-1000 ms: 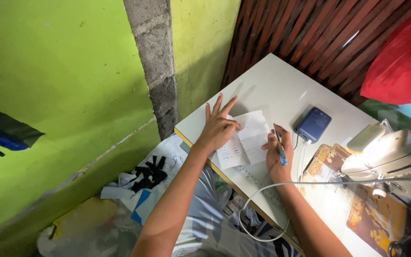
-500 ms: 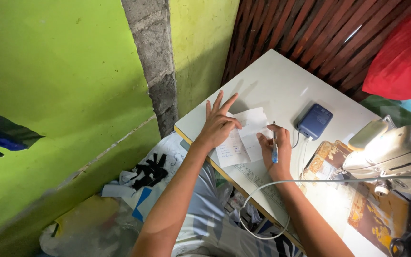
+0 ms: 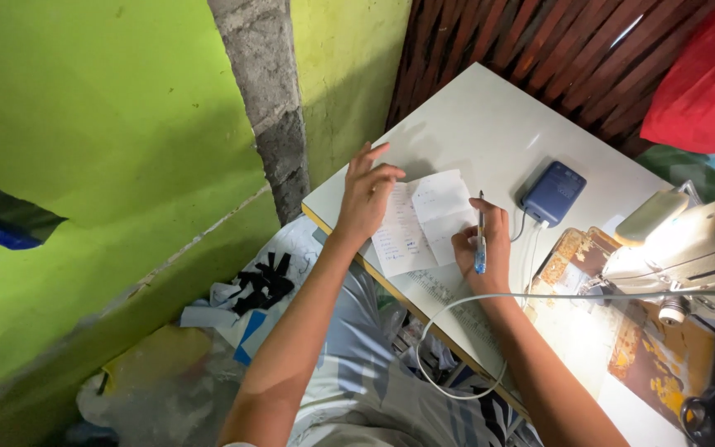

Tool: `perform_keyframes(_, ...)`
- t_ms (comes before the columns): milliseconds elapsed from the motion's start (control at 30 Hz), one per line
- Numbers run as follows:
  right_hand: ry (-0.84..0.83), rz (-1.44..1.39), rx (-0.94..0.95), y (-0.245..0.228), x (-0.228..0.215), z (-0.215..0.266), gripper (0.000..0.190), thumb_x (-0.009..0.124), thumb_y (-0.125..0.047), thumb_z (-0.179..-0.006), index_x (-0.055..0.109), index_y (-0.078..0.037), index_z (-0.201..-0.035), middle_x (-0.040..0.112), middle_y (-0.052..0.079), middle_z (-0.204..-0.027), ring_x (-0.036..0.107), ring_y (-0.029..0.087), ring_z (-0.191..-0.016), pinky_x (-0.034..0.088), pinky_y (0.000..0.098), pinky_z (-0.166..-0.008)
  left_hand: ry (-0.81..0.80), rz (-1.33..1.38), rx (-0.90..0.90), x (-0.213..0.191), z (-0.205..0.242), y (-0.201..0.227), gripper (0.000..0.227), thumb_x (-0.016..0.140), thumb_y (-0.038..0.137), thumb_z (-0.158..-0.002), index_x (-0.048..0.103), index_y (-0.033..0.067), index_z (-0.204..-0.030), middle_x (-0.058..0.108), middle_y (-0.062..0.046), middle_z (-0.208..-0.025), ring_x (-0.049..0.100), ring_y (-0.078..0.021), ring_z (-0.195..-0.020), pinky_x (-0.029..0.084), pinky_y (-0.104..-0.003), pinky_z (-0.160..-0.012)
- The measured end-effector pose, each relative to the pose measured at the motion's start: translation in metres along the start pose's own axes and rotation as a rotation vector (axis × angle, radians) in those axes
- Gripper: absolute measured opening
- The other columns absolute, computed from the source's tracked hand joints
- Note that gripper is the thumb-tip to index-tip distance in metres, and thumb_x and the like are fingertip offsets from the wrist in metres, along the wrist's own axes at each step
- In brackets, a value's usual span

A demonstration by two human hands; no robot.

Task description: The person is writing down information or numbers on a small piece of paper using a pen at a workstation.

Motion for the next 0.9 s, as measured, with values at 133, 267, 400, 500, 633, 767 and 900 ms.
perform_keyframes(133,-0.039,0.003,0.006,-0.014,-0.001,0.002,0.060,0.073,-0.002,-0.077,0.055,-0.008,-0.134,0.051,0.016,-0.125,0.066,0.030,-0.075,0.057,0.0428,-0.064,-0.062,-0.353,0.156,-0.019,0.034,0.034,0.030,0.058,0.028,-0.087,0.071,0.0210,-0.113,0.051,-0.008,-0.145,0.037,-0.0400,-0.143,0.021,-0.068,-0.115)
perform_keyframes(267,-0.121,0.077,-0.003,-0.015,-0.002,0.004,0.071,0.082,-0.012,-0.078,0.050,-0.010,-0.142,0.048,0.015,-0.130,0.067,0.032,-0.078,0.057,0.0456,-0.066,-0.176,-0.568,0.161,-0.030,0.079,0.060,0.046,0.061,0.043,-0.085,0.070,0.0170,-0.122,0.052,-0.015,-0.144,0.035,-0.0467,-0.142,0.016,-0.080,-0.107)
perform_keyframes(400,-0.150,0.107,0.024,-0.026,-0.004,0.006,0.070,0.080,-0.012,-0.078,0.050,-0.009,-0.142,0.047,0.016,-0.134,0.068,0.035,-0.081,0.058,0.0497,-0.068,-0.191,-0.662,0.094,-0.036,0.094,0.053,0.052,0.065,0.046,-0.083,0.069,0.0172,-0.125,0.048,-0.019,-0.147,0.028,-0.0504,-0.144,0.015,-0.082,-0.104)
perform_keyframes(500,-0.133,0.102,0.028,-0.019,-0.003,0.003,0.069,0.080,-0.010,-0.078,0.050,-0.009,-0.141,0.047,0.016,-0.133,0.068,0.035,-0.080,0.059,0.0496,-0.069,-0.223,-0.587,-0.004,-0.036,0.099,0.045,0.059,0.061,0.055,-0.086,0.064,0.0232,-0.135,0.041,-0.019,-0.154,0.020,-0.0516,-0.148,0.007,-0.082,-0.106)
perform_keyframes(633,-0.003,-0.010,0.030,0.005,-0.002,-0.001,0.049,0.069,-0.004,-0.090,0.053,-0.010,-0.136,0.048,0.015,-0.125,0.066,0.032,-0.079,0.057,0.0415,-0.069,-0.179,-0.489,-0.012,-0.034,0.103,0.036,0.057,0.059,0.058,-0.092,0.062,0.0254,-0.139,0.035,-0.016,-0.159,0.011,-0.0470,-0.151,0.001,-0.079,-0.108)
perform_keyframes(767,0.048,-0.084,0.033,0.007,-0.004,-0.002,0.038,0.056,0.000,-0.099,0.052,-0.008,-0.136,0.047,0.013,-0.119,0.068,0.028,-0.075,0.058,0.0395,-0.069,-0.175,-0.430,0.001,-0.034,0.106,0.028,0.068,0.065,0.065,-0.086,0.058,0.0265,-0.143,0.029,-0.014,-0.162,0.006,-0.0457,-0.153,-0.001,-0.080,-0.108)
perform_keyframes(900,0.056,-0.104,0.009,0.004,-0.006,0.000,0.035,0.054,-0.002,-0.102,0.053,-0.006,-0.137,0.048,0.017,-0.121,0.069,0.029,-0.075,0.058,0.0435,-0.073,-0.202,-0.374,-0.027,-0.034,0.106,0.026,0.069,0.065,0.061,-0.085,0.056,0.0275,-0.145,0.025,-0.012,-0.164,0.001,-0.0448,-0.153,-0.003,-0.080,-0.108)
Point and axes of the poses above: each hand's wrist, its own z-axis away from the middle knuckle, its own x-axis out of the palm, y = z × x, the point moved 2 cm from there along -z, towards the middle knuckle
